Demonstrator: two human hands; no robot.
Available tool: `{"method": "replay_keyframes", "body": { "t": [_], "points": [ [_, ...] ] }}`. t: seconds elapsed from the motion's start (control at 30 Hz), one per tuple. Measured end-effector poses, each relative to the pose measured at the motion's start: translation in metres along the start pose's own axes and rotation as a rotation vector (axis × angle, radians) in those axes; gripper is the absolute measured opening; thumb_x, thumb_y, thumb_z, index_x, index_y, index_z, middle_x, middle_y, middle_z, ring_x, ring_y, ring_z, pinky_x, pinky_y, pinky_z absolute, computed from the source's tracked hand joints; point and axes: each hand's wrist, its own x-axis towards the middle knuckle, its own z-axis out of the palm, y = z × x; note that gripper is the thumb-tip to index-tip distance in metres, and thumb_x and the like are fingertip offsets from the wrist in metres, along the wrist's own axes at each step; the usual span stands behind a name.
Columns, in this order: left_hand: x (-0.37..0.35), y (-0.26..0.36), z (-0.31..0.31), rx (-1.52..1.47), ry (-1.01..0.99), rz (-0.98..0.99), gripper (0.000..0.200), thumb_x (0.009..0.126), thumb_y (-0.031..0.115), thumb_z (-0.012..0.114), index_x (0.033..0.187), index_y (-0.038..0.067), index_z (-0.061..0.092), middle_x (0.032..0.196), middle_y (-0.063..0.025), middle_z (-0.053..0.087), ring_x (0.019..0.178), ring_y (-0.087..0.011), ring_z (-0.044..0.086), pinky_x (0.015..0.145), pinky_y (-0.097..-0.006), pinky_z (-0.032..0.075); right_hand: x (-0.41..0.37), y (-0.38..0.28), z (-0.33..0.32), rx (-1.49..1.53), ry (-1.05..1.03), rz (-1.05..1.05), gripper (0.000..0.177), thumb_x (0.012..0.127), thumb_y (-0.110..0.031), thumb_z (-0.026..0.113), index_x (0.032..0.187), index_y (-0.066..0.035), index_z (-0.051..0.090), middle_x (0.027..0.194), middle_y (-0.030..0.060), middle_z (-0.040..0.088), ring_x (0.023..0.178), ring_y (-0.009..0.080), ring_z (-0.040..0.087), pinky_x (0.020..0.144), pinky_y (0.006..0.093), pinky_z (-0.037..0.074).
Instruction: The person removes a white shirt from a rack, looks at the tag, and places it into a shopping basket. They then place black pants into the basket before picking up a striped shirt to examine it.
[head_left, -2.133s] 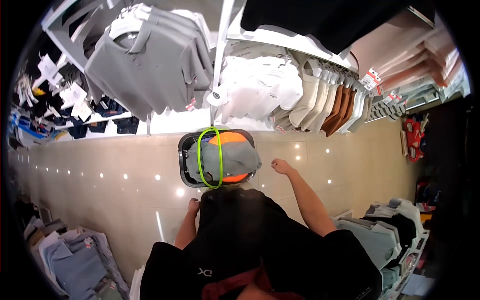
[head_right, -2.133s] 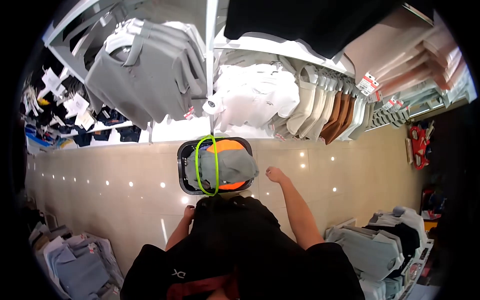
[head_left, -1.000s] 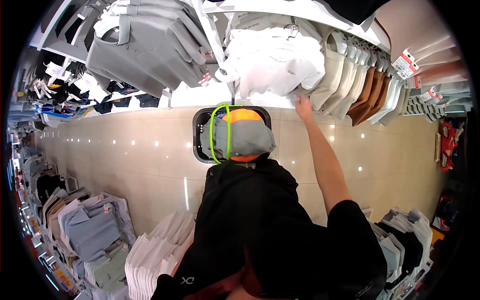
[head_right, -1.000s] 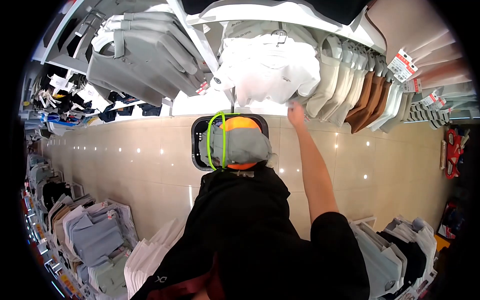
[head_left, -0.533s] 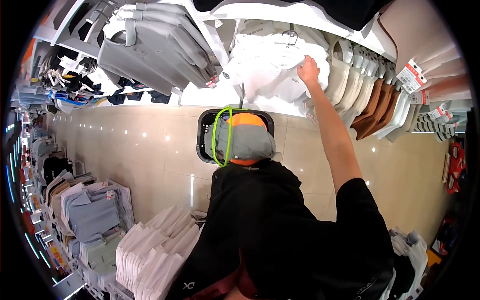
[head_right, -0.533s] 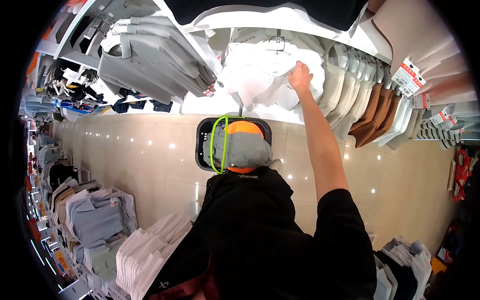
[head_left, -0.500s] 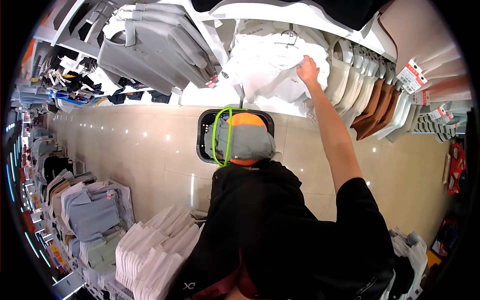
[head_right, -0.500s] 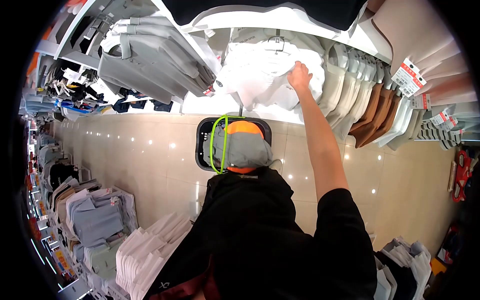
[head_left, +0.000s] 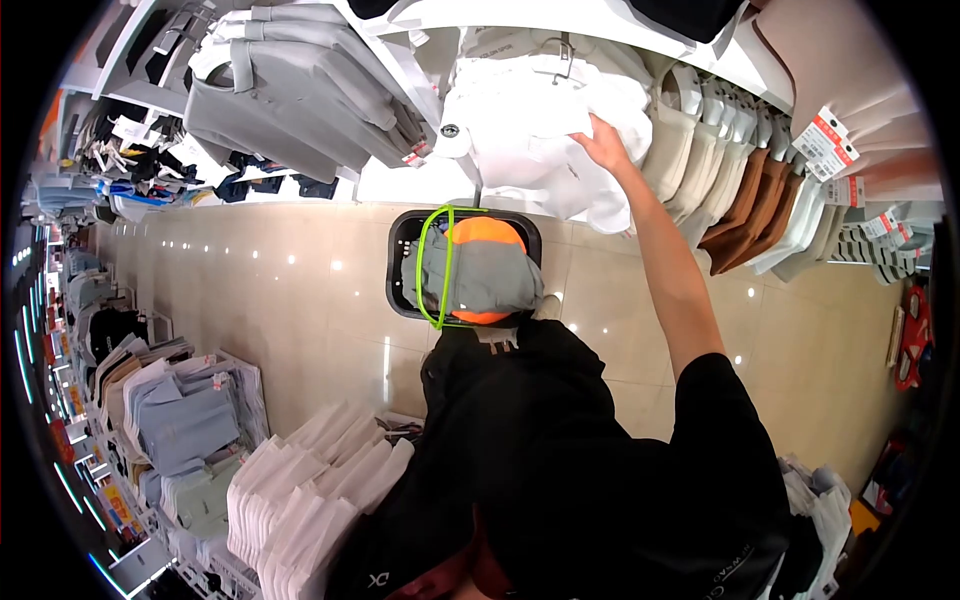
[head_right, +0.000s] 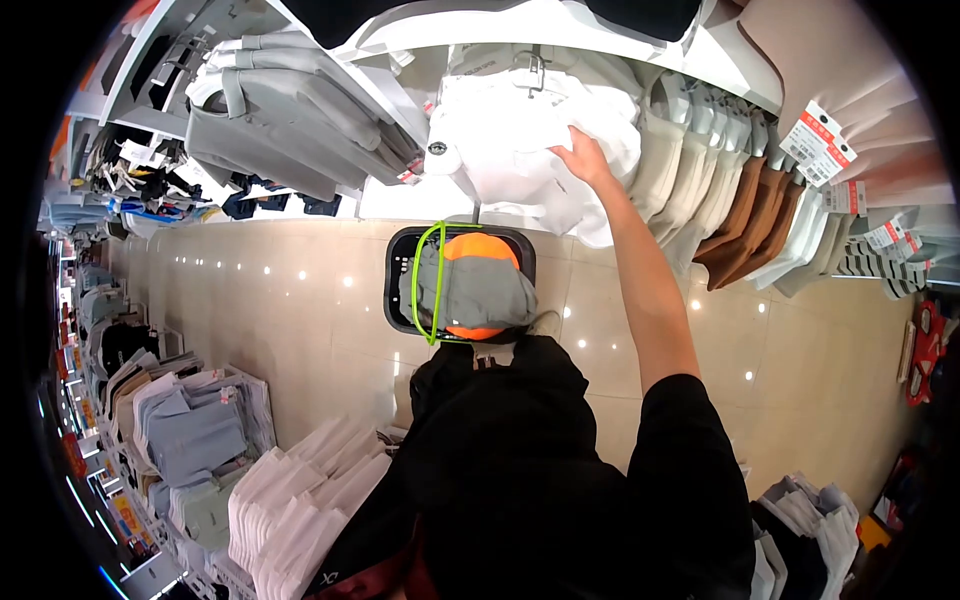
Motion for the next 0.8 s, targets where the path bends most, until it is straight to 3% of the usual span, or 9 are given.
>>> {"method": "replay_keyframes", "body": {
  "t": [0.13, 0.33, 0.43, 0.57, 0.6, 0.67, 0.8],
  "points": [
    [0.008, -0.002, -0.008, 0.03, -0.028, 0.015, 0.032, 0.097, 0.022, 0.052, 0.12, 0.0, 0.051, 0.112, -0.0109, 0.06, 0.105, -0.0218, 0.055, 0.094, -0.0349, 0.042, -0.016, -0.025, -0.031, 0.074, -0.003, -0.007, 0.043, 0.082, -0.029, 0.068, 0.113, 0.0, 0.059, 0.107, 0.0205, 0.065, 0.101, 0.037, 0.061, 0.088, 0.04, 0.046],
    [0.021, 0.01, -0.027, 0.121, -0.091, 0.058, 0.031, 0.098, 0.022, 0.05, 0.12, 0.0, 0.051, 0.112, -0.0107, 0.06, 0.105, -0.0222, 0.055, 0.095, -0.0349, 0.042, -0.05, -0.053, -0.079, 0.163, -0.068, -0.024, 0.039, 0.085, -0.027, 0.066, 0.113, -0.001, 0.062, 0.106, 0.0147, 0.067, 0.097, 0.027, 0.063, 0.088, 0.0359, 0.046],
    [0.029, 0.021, -0.04, 0.19, -0.129, 0.077, 0.031, 0.098, 0.022, 0.05, 0.12, 0.0, 0.051, 0.111, -0.0106, 0.06, 0.105, -0.0223, 0.055, 0.095, -0.0349, 0.042, -0.08, -0.062, -0.092, 0.234, -0.186, 0.042, 0.034, 0.085, -0.017, 0.065, 0.112, 0.003, 0.06, 0.101, 0.0122, 0.067, 0.093, 0.0187, 0.061, 0.088, 0.0337, 0.046],
    [0.05, 0.038, -0.055, 0.293, -0.185, 0.125, 0.031, 0.099, 0.022, 0.049, 0.12, 0.0, 0.051, 0.111, -0.0104, 0.06, 0.104, -0.0225, 0.055, 0.095, -0.0349, 0.041, -0.128, -0.081, -0.093, 0.318, -0.167, 0.077, 0.034, 0.084, -0.014, 0.066, 0.111, 0.007, 0.059, 0.099, 0.0106, 0.067, 0.091, 0.0172, 0.059, 0.086, 0.0318, 0.046],
    [0.058, 0.036, -0.058, 0.291, -0.183, 0.132, 0.031, 0.099, 0.022, 0.049, 0.12, 0.0, 0.051, 0.111, -0.0104, 0.06, 0.104, -0.0225, 0.055, 0.095, -0.0349, 0.041, -0.138, -0.087, -0.095, 0.315, -0.164, 0.071, 0.034, 0.084, -0.014, 0.066, 0.111, 0.007, 0.059, 0.099, 0.0106, 0.067, 0.091, 0.0172, 0.059, 0.086, 0.0318, 0.046],
    [0.086, 0.032, -0.064, -0.132, -0.341, 0.071, 0.025, 0.092, 0.008, 0.054, 0.117, 0.002, 0.052, 0.108, -0.0072, 0.06, 0.102, -0.0171, 0.055, 0.091, -0.0302, 0.043, -0.153, -0.103, -0.102, 0.325, -0.185, 0.093, 0.035, 0.083, -0.011, 0.066, 0.111, 0.008, 0.058, 0.098, 0.0092, 0.066, 0.09, 0.0157, 0.058, 0.085, 0.0313, 0.046],
    [0.104, 0.038, -0.053, 0.036, -0.372, 0.2, 0.021, 0.091, 0.008, 0.055, 0.11, 0.002, 0.054, 0.101, -0.0096, 0.062, 0.097, -0.0157, 0.058, 0.086, -0.029, 0.045, -0.168, -0.14, -0.125, 0.364, -0.232, 0.16, 0.036, 0.084, -0.01, 0.066, 0.115, 0.006, 0.058, 0.101, 0.0115, 0.067, 0.092, 0.0153, 0.058, 0.087, 0.0318, 0.046]
  ]
}}
